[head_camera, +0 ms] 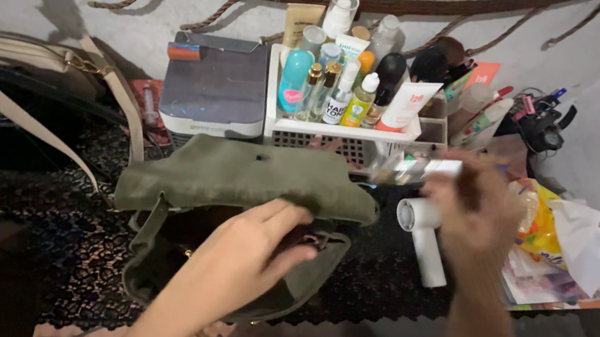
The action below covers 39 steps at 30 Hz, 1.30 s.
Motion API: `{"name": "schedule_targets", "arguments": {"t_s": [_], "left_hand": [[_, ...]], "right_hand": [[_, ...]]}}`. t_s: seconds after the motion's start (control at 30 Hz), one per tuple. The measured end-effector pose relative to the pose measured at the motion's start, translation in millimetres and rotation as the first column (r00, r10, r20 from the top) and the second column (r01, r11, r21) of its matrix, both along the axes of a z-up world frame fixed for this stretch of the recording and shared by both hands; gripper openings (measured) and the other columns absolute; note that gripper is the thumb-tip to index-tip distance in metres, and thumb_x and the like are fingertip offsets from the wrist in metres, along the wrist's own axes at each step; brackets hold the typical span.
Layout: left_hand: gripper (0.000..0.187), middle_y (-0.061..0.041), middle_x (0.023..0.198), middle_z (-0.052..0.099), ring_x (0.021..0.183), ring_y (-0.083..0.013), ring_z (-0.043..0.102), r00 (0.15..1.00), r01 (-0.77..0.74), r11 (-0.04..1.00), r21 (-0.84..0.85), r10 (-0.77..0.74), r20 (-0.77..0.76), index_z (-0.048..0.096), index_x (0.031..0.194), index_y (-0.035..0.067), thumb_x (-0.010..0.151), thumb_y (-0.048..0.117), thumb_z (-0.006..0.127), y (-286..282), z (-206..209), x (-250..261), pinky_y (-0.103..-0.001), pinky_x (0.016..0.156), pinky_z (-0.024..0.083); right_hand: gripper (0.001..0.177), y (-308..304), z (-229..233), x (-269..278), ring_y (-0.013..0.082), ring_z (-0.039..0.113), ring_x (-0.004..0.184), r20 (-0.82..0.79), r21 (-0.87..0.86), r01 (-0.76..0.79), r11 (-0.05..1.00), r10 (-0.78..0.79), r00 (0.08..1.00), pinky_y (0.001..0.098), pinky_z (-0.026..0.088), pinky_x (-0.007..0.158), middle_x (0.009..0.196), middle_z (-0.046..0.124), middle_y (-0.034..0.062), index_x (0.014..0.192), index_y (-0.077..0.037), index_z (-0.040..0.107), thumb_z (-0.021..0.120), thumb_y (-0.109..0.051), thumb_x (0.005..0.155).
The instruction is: The person packs a small beige handbag and a green backpack with various toiletries and personal items from a cluttered vanity table. They place bottles, tubes, and small containers into the bags, then close and secure them.
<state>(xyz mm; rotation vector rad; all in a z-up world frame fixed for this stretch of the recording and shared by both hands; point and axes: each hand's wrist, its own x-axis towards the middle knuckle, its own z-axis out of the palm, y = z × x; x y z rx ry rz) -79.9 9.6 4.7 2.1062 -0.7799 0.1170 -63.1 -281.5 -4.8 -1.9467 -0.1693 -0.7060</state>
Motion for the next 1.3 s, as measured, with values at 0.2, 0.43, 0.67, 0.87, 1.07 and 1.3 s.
{"name": "schedule_targets", "arguments": {"t_s": [0.2, 0.43, 0.67, 0.87, 1.07, 1.3], "left_hand": [[0.04, -0.014, 0.092, 0.068, 0.087, -0.0362, 0.068, 1.0, -0.001, 0.897, 0.442, -0.001, 0.006, 0.064, 0.095, 0.004, 0.074, 0.031, 0.082, 16, -55, 2, -0.044, 0.076, 0.054], [0.002, -0.008, 0.081, 0.068, 0.072, -0.0258, 0.072, 0.974, -0.182, 0.627, 0.758, 0.006, 0.228, 0.067, 0.084, 0.013, 0.085, 0.015, 0.067, 28, -118, 7, -0.039, 0.063, 0.058], [0.01, -0.005, 0.067, 0.068, 0.067, -0.0229, 0.072, 0.964, -0.147, 0.669, 0.729, -0.068, 0.257, 0.068, 0.075, 0.014, 0.081, 0.009, 0.063, 41, -109, 33, -0.035, 0.062, 0.058], [0.012, -0.009, 0.064, 0.068, 0.062, -0.0262, 0.071, 0.945, -0.065, 0.712, 0.699, -0.182, 0.273, 0.069, 0.069, 0.013, 0.08, 0.01, 0.064, 49, -80, 57, -0.039, 0.058, 0.057], [0.01, -0.01, 0.067, 0.068, 0.067, -0.0263, 0.072, 0.953, -0.136, 0.723, 0.677, -0.092, 0.29, 0.07, 0.071, 0.012, 0.079, 0.011, 0.064, 59, -69, 68, -0.037, 0.062, 0.058], [0.027, -0.022, 0.1, 0.068, 0.097, -0.0371, 0.067, 0.996, -0.031, 0.771, 0.636, -0.029, 0.084, 0.067, 0.102, 0.0, 0.077, 0.01, 0.069, 57, -113, 67, -0.045, 0.081, 0.055]], "right_hand": [[0.02, -7, -5, 103, 0.0211, 0.066, 0.076, 0.154, -0.455, 0.076, 0.887, -0.006, 0.988, 0.0323, 0.051, 0.068, 0.091, 0.066, 0.0132, 0.114, -0.002, 0.069, 0.075, -0.007, 0.096], [0.025, -3, -39, 149, 0.0335, 0.07, 0.086, 0.127, -0.608, 0.081, 0.79, -0.004, 0.992, 0.0438, 0.055, 0.075, 0.095, 0.071, 0.0171, 0.115, -0.004, 0.068, 0.076, -0.011, 0.092], [0.028, 13, -31, 151, 0.0372, 0.07, 0.087, 0.053, -0.643, 0.03, 0.765, 0.006, 0.999, 0.0452, 0.054, 0.076, 0.094, 0.071, 0.0212, 0.111, -0.002, 0.069, 0.08, -0.014, 0.089], [0.015, 52, 2, 48, 0.0203, 0.075, 0.081, -0.03, -0.246, -0.124, 0.961, 0.121, 0.992, 0.0348, 0.06, 0.076, 0.092, 0.077, 0.0078, 0.095, -0.007, 0.072, 0.071, -0.021, 0.101], [0.028, 94, -36, -25, 0.0305, 0.063, 0.113, -0.519, -0.692, -0.694, 0.201, 0.53, 0.671, 0.049, 0.036, 0.109, 0.102, 0.073, 0.0127, 0.098, -0.006, 0.071, 0.075, -0.024, 0.076], [0.023, 75, -69, -35, 0.0297, 0.064, 0.111, -0.548, -0.658, -0.723, 0.212, 0.524, 0.652, 0.0516, 0.034, 0.111, 0.093, 0.073, 0.0095, 0.093, -0.008, 0.071, 0.075, -0.013, 0.07]]}}
